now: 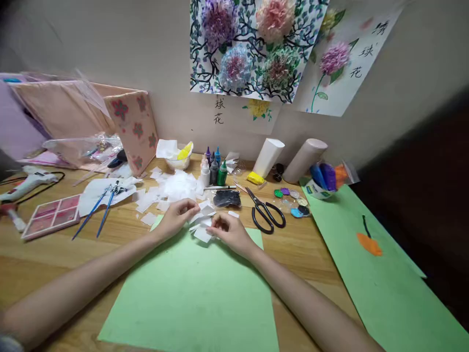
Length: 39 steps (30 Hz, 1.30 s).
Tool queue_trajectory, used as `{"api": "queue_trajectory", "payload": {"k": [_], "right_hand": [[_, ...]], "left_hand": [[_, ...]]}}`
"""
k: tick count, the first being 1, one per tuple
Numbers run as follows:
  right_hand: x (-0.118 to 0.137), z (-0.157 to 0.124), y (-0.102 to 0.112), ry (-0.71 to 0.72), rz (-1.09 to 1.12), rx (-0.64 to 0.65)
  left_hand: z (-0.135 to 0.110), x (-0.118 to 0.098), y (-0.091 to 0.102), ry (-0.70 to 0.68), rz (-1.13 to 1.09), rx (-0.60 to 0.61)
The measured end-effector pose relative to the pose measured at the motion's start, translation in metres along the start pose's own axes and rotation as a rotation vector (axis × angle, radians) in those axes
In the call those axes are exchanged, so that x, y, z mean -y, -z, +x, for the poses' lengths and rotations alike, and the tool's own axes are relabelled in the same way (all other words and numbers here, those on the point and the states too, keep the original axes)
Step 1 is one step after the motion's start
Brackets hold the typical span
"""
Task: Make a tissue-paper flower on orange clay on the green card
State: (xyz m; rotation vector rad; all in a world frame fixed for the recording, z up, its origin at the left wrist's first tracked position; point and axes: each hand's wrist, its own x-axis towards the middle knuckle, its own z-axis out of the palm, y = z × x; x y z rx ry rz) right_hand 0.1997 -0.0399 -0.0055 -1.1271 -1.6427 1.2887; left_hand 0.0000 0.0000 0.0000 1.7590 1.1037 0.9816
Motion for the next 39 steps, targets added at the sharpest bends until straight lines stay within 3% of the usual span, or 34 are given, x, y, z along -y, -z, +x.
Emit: {"api": "queue_trajectory", "payload": {"k": [2,4,8,11,14,17,20,26,39], "right_hand": [[0.003,-0.001,0.0,-0.018,0.03,0.007],[0.005,-0.002,-0.001,-0.027,0.05,0.002],[0.003,0.0,0.0,-0.024,0.055,-0.042],[-0.001,0.001,-0.001,-0.04,0.031,-0.087],[-0.003,0.002,-0.003,-0.061,0.018,-0.139],[-0.003,0.002,-0.005,-0.054,0.05,-0.181],[-0.001,0.002,-0.007,-0.028,0.093,-0.201],[0.007,0.001,-0.007,-0.074,0.2,-0.196],[0.011,-0.002,-0.008,-0.084,0.2,-0.132]], "left_hand": [[-0.001,-0.003,-0.002,-0.049,0.058,0.03],[-0.002,-0.004,-0.002,-0.063,0.131,-0.027],[-0.002,0.0,0.001,0.013,0.332,-0.362],[-0.004,-0.001,0.001,0.039,0.479,-0.445],[-0.01,-0.01,-0.002,-0.097,0.514,-0.378],[-0.018,-0.021,-0.006,-0.275,0.542,-0.192],[-0.022,-0.026,-0.009,-0.332,0.599,-0.086],[-0.019,-0.022,-0.009,-0.285,0.552,-0.038],[-0.02,-0.016,-0.011,-0.416,0.549,-0.118]]}}
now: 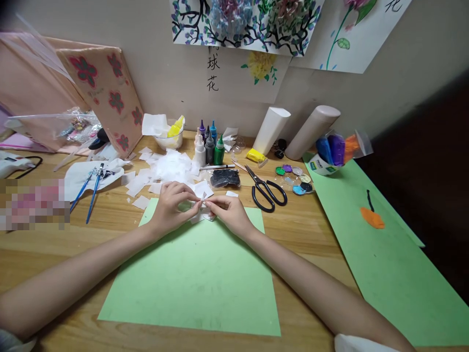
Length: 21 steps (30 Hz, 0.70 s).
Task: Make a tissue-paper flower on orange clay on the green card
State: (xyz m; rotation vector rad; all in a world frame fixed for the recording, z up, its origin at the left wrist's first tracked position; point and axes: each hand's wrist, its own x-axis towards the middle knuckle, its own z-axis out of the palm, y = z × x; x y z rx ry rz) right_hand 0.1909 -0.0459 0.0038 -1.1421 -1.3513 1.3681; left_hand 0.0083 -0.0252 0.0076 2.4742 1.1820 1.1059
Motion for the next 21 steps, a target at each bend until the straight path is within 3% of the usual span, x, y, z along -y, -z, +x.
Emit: {"api": "queue_trajectory", "payload": {"k": [9,15,21], "right_hand": [[-0.0059,-0.0014,-0.0019,0.049,-0.06,0.008],[-0.0065,0.0001,-0.0003,0.093,-0.028,-0.083],[-0.006,-0.0001,0.0003,0.097,-0.071,-0.052]], "left_hand": [[0.0001,-0.0026,0.0015,-0.012,-0.003,0.027],[0.0027,-0.0026,0.0009,0.111,-0.046,0.173],[0.0043,-0.0021,0.0008,-0.035,-0.046,0.254]]}}
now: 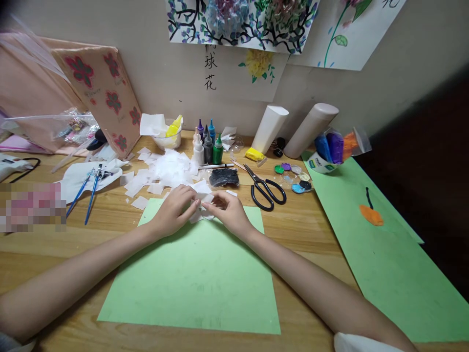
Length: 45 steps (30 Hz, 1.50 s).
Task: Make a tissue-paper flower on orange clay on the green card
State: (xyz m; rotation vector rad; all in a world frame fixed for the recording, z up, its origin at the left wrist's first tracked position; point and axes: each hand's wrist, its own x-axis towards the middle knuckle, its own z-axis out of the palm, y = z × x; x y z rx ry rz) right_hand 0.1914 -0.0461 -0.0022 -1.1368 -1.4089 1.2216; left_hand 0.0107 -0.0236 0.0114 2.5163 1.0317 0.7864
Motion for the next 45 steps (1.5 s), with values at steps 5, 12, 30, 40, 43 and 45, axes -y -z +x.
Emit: {"api": "queue_trajectory", "payload": {"k": [5,12,30,40,43,45], "right_hand": [[0.001,0.0,0.002,0.046,-0.054,0.033],[0.007,0.0,0.0,0.027,-0.074,0.036],[0.005,-0.001,0.001,0.019,-0.144,0.064],[-0.001,0.0,0.001,0.03,-0.183,0.054],[-0.003,0.0,0.001,0.037,-0.189,0.051],[-0.003,0.0,0.001,0.037,-0.196,0.048]], "left_hand": [[0.0,-0.001,0.0,-0.041,0.018,0.022],[-0.002,0.0,0.001,0.133,0.019,-0.268],[-0.005,0.0,-0.005,-0.024,0.04,-0.22],[-0.005,0.003,-0.005,0.001,-0.001,-0.2],[-0.005,0.003,-0.006,0.003,-0.008,-0.196],[-0.005,0.003,-0.005,0.006,-0.013,-0.197]]}}
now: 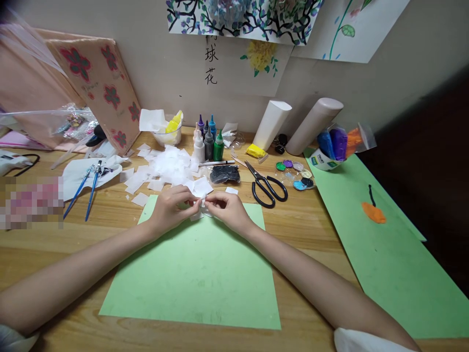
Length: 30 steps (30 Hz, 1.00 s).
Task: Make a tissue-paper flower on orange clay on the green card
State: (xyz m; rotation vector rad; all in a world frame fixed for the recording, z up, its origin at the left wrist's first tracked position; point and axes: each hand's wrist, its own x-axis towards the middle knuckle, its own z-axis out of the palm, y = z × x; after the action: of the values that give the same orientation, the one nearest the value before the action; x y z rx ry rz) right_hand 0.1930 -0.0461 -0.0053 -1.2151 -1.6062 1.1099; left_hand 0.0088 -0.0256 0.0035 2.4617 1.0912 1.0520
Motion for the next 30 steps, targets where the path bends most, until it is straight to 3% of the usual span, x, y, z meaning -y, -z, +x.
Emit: {"api": "queue_trajectory", "payload": {"k": [20,25,30], "right_hand": [[0.0076,0.0013,0.0011,0.014,0.043,0.028],[0.0068,0.0,0.0004,0.021,0.037,0.009],[0.0077,0.0,-0.0001,-0.005,0.045,-0.024]], "left_hand": [[0.0002,-0.0035,0.0011,-0.076,-0.002,-0.026],[0.0015,-0.0039,0.0021,0.024,-0.06,-0.028],[0.0062,-0.0002,0.0034,0.248,-0.163,-0.12]]}}
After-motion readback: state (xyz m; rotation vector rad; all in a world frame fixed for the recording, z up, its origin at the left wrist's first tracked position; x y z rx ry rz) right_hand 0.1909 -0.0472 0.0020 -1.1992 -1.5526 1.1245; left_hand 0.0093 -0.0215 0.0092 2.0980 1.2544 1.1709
